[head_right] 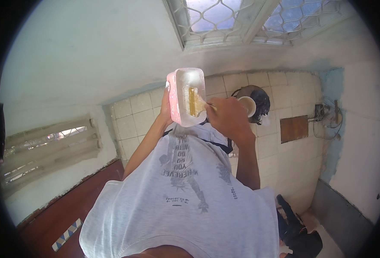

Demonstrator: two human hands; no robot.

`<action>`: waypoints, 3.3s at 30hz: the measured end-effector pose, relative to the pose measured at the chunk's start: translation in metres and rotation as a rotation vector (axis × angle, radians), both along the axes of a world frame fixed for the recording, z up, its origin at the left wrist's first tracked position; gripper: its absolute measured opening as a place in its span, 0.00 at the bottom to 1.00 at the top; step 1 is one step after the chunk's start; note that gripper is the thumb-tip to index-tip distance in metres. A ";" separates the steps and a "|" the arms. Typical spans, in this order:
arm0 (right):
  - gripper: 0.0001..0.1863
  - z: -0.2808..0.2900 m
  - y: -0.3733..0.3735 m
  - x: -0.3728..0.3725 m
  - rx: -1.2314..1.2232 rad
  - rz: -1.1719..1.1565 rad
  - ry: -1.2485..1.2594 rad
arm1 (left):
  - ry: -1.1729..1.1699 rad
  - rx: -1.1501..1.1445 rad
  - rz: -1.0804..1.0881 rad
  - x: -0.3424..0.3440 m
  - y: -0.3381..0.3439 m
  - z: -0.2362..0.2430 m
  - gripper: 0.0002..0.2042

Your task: The person paints the upper corners and edges of a wall and ceiling intersection using a handheld paint brush while holding a plastic paint container in their other hand.

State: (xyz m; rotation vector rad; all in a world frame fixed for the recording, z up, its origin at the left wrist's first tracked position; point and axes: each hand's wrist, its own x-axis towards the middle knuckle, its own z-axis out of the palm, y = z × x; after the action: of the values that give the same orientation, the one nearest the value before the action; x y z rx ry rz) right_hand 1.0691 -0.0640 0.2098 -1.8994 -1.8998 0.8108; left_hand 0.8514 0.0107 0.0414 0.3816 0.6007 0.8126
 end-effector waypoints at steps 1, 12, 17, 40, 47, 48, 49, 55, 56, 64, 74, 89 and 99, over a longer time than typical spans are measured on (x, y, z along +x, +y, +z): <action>0.12 0.004 0.000 0.001 -0.006 -0.046 0.038 | -0.019 0.002 -0.021 0.000 0.000 0.001 0.37; 0.11 -0.014 -0.005 -0.007 0.123 -0.026 0.065 | 0.006 -0.011 0.055 0.001 -0.015 0.004 0.31; 0.11 -0.030 -0.009 -0.012 0.095 0.095 0.010 | 0.018 -0.024 0.067 0.000 -0.020 0.005 0.35; 0.16 -0.072 -0.037 0.029 -0.123 -0.206 0.553 | -0.107 0.006 0.150 -0.007 -0.037 -0.008 0.40; 0.18 -0.113 -0.060 0.026 -0.261 -0.376 0.940 | -0.062 -0.008 0.206 -0.015 -0.041 -0.006 0.42; 0.18 -0.118 -0.062 0.027 -0.328 -0.362 1.078 | -0.063 -0.005 0.207 -0.016 -0.040 -0.008 0.42; 0.19 -0.123 -0.064 0.026 -0.396 -0.346 1.217 | -0.057 0.000 0.206 -0.017 -0.039 -0.012 0.42; 0.19 -0.155 -0.075 0.018 -0.343 -0.353 1.516 | -0.082 -0.016 0.220 -0.005 -0.035 -0.026 0.39; 0.19 -0.160 -0.076 0.019 -0.341 -0.368 1.516 | -0.110 -0.021 0.261 -0.007 -0.037 -0.030 0.37; 0.16 -0.272 -0.077 0.046 -0.412 -0.713 1.334 | 0.132 -0.266 0.338 -0.043 -0.070 -0.101 0.38; 0.19 -0.445 0.028 0.042 -0.263 -0.811 0.719 | 0.209 -0.335 0.251 -0.069 -0.070 -0.189 0.37; 0.22 -0.563 0.207 0.020 0.173 -0.799 0.607 | 0.253 -0.526 0.208 -0.105 -0.075 -0.307 0.39; 0.22 -0.628 0.230 0.009 0.204 -0.876 0.419 | 0.303 -0.461 0.203 -0.130 -0.065 -0.316 0.39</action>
State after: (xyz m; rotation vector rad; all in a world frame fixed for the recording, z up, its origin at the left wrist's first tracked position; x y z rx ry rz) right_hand 1.0786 0.1663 -0.4182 -1.9486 -0.7389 0.6115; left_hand 0.7214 -0.0542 -0.2743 0.0181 1.0970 0.7859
